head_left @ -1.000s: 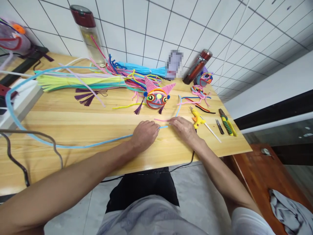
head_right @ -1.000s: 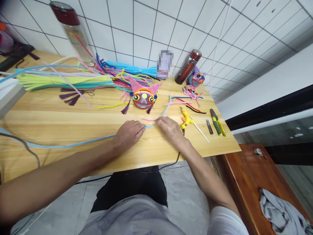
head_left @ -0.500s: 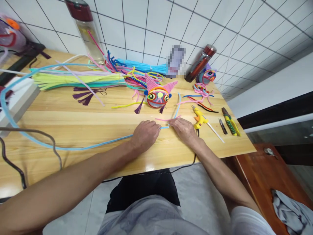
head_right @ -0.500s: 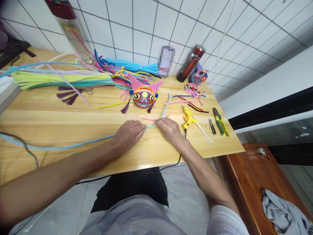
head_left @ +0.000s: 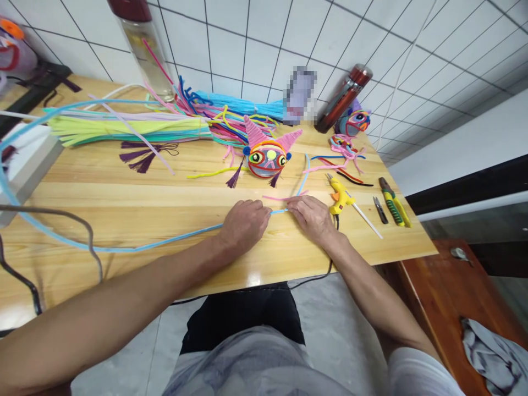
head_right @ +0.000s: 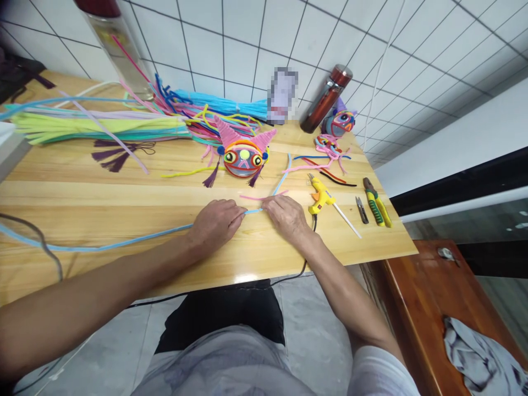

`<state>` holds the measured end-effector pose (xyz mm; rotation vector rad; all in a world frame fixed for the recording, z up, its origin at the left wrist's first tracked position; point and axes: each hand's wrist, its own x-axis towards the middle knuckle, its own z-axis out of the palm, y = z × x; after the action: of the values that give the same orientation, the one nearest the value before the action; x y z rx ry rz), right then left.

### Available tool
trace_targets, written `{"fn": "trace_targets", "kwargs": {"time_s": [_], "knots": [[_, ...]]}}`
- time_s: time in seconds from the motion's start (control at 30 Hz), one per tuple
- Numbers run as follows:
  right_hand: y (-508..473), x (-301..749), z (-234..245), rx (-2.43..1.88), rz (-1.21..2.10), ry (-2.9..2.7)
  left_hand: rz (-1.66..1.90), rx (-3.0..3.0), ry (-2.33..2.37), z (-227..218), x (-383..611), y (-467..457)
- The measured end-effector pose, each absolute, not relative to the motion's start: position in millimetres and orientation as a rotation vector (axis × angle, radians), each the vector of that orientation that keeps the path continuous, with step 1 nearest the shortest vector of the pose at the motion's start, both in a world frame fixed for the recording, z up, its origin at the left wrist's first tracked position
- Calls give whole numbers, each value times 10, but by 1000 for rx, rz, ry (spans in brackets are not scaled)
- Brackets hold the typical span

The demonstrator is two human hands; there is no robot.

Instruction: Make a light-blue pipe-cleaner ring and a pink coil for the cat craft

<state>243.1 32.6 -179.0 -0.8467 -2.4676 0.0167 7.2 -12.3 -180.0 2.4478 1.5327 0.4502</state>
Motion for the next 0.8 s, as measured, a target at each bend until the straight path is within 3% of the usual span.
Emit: {"fn": "trace_targets", "kwargs": {"time_s": [0.37,0.57,0.8], "knots": [[339,2423,-1787,-884,85,-2484,444,2434,1523,-1790,72,-123],[292,2408,-1743,-976,303,-2224,479,2434,1513,-1809,63,-123],[1230,2715,-1096,-1075,550,-1585,519,2436,1504,-1852,58,-105]]}}
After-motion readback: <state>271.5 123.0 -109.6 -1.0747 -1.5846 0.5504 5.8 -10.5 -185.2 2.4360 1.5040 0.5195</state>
